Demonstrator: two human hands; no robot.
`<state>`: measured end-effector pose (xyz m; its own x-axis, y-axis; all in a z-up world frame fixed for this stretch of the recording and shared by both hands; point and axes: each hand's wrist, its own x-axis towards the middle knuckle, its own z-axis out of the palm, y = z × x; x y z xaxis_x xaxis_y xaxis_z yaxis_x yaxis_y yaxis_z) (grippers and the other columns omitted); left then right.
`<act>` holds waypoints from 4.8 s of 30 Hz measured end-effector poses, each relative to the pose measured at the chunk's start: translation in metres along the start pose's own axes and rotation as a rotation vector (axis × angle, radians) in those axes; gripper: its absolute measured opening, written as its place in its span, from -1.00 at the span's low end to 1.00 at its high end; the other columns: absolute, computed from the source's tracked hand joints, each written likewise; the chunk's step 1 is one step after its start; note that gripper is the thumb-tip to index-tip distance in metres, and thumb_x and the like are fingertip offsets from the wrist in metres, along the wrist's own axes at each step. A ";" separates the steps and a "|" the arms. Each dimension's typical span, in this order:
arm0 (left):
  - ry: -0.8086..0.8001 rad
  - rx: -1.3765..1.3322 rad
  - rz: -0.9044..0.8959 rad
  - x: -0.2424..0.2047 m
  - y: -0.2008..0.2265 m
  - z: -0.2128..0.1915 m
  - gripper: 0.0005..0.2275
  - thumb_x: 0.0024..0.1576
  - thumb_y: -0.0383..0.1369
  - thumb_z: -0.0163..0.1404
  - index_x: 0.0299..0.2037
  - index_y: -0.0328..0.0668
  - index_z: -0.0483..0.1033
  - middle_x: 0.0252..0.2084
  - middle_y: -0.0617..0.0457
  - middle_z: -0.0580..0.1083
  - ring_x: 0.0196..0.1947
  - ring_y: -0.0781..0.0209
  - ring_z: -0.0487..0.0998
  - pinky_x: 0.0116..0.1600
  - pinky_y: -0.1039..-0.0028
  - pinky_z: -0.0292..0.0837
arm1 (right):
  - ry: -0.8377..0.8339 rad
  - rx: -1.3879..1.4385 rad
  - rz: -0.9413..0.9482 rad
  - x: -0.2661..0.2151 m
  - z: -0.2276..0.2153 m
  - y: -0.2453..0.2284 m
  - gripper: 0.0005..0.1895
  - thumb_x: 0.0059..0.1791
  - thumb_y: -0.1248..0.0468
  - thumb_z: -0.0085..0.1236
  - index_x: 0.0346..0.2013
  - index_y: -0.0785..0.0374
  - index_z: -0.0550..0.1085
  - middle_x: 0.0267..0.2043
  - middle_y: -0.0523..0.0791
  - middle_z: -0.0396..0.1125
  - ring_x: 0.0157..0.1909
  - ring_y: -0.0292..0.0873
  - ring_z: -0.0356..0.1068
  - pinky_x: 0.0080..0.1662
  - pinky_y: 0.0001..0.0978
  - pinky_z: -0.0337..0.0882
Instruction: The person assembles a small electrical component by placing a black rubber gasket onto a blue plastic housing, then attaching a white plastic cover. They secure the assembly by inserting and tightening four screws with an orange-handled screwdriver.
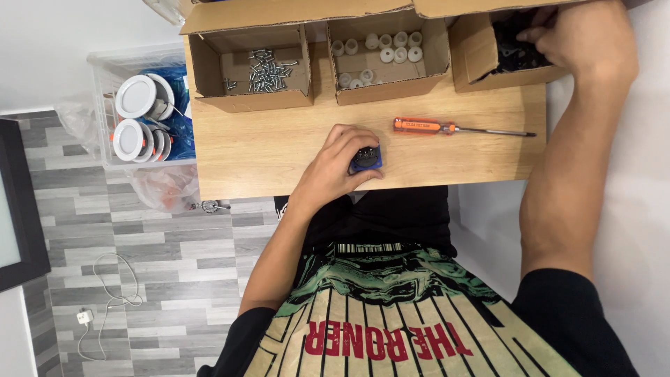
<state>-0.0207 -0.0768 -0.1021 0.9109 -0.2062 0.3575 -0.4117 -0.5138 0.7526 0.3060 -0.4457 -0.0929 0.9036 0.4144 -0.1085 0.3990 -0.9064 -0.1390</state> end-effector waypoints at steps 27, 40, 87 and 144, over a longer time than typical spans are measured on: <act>0.090 -0.063 0.000 0.002 0.003 -0.004 -0.29 0.02 0.01 0.45 0.24 -0.24 0.44 0.28 -0.16 0.46 0.33 -0.11 0.47 0.47 0.10 0.43 | 0.395 1.226 -0.349 -0.156 0.042 -0.161 -0.74 0.17 0.65 0.29 0.08 0.47 0.43 -0.01 0.17 0.39 -0.01 0.07 0.51 0.12 -0.16 0.64; 0.439 -0.192 0.029 -0.013 0.026 -0.001 -0.81 0.24 -0.48 0.27 0.04 -0.24 0.70 0.00 -0.06 0.65 -0.13 -0.01 0.69 -0.11 0.33 0.65 | 0.241 1.352 -0.427 -0.193 0.054 -0.235 -0.86 -0.01 0.60 0.41 -0.18 0.52 0.61 -0.22 0.11 0.50 -0.20 -0.05 0.62 -0.15 -0.25 0.65; 0.471 -0.134 0.075 -0.013 0.014 0.004 -0.91 0.22 -0.55 0.27 -0.12 -0.22 0.78 -0.04 -0.12 0.68 -0.06 -0.13 0.73 0.03 0.12 0.71 | 0.601 0.891 -0.704 -0.176 0.065 -0.243 -0.91 0.10 0.51 0.33 -0.11 0.45 0.70 -0.06 0.25 0.57 -0.03 0.31 0.64 0.01 0.09 0.66; 0.364 -0.080 -0.089 -0.022 0.020 0.005 -0.93 0.29 -0.50 0.21 -0.10 -0.23 0.74 0.04 -0.13 0.67 0.08 -0.18 0.70 0.14 0.09 0.71 | 0.499 0.742 -0.639 -0.177 0.059 -0.245 -0.93 0.14 0.44 0.31 -0.11 0.39 0.69 -0.06 0.14 0.60 -0.03 0.23 0.64 -0.01 0.06 0.67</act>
<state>-0.0489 -0.0867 -0.0981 0.8795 0.1526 0.4507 -0.3453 -0.4470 0.8252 0.0393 -0.2925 -0.0976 0.5921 0.5584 0.5810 0.7737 -0.1922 -0.6037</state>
